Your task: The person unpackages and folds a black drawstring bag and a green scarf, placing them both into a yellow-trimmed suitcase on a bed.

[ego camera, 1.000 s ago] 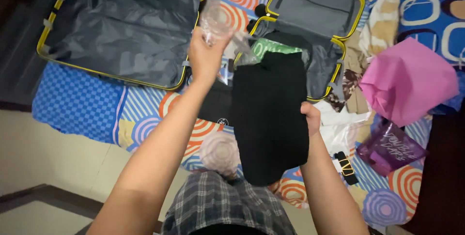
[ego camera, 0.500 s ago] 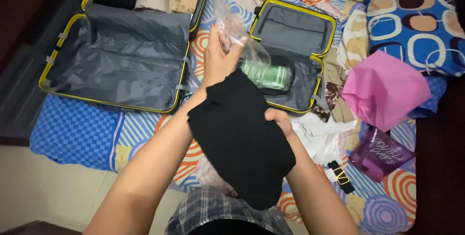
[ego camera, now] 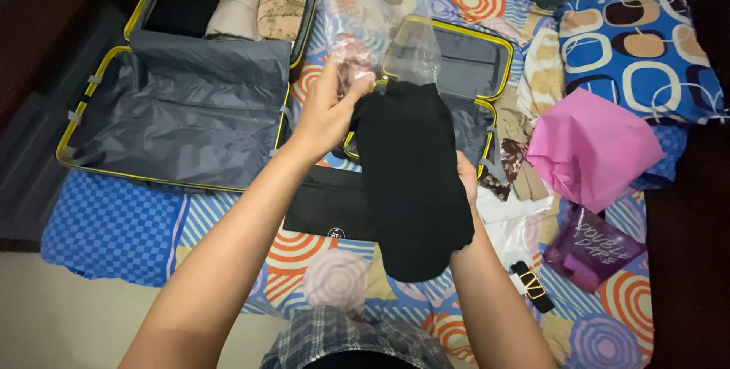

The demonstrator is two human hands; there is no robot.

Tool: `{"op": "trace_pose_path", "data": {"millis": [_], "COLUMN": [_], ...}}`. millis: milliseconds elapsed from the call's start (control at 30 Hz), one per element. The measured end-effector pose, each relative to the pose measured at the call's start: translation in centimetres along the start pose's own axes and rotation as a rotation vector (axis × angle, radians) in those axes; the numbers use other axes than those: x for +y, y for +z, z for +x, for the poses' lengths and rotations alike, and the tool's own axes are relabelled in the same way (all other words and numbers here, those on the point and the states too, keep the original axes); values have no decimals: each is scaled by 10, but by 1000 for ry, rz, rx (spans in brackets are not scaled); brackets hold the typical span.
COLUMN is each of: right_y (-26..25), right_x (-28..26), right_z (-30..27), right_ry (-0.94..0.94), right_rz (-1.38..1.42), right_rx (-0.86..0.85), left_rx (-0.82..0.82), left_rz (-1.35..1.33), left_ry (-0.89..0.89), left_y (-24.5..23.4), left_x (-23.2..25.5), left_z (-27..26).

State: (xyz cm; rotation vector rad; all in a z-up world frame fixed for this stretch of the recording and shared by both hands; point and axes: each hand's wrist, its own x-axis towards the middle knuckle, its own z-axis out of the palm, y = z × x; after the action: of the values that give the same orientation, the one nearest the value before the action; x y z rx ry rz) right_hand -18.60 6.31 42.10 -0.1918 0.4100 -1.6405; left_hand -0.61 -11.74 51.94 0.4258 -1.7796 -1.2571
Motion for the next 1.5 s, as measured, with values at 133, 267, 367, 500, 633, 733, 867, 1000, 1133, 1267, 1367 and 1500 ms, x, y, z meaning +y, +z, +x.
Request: {"op": "trace_pose_path", "data": {"millis": [133, 267, 367, 500, 633, 733, 867, 1000, 1133, 1267, 1367, 1500], "right_y": [24, 28, 29, 16, 22, 19, 22, 46, 66, 61, 27, 10], "right_x": [1, 0, -5, -14, -16, -15, -13, -8, -4, -1, 4, 6], "right_z": [1, 7, 9, 11, 12, 12, 10, 4, 3, 4, 11, 2], "right_ry": [-83, -148, -136, -148, -162, -155, -157, -135, -151, -124, -124, -99], "right_rz": [74, 68, 61, 37, -34, -74, -134, -176, -210, -192, -133, -52], "right_rx": [45, 52, 51, 33, 49, 56, 141, 157, 148, 136, 50, -22], "left_rx": [-29, -7, 13, 75, 152, 169, 156, 117, 188, 200, 121, 16], "left_rz": [224, 359, 402, 408, 103, -121, -246, -512, -403, -605, -669, -479], "left_ry": [111, 321, -74, 21, -31, -84, -348, -408, -376, -310, -301, -222], "left_y": [-3, -4, 2, 10, 15, 17, 27, 38, 46, 48, 45, 38], "left_x": [11, 9, 17, 11, -20, -30, -27, 29, 14, 13, 4, -13], "left_z": [-3, -5, -6, -8, -9, -14, -19, -9, -12, -15, -18, -12]}}
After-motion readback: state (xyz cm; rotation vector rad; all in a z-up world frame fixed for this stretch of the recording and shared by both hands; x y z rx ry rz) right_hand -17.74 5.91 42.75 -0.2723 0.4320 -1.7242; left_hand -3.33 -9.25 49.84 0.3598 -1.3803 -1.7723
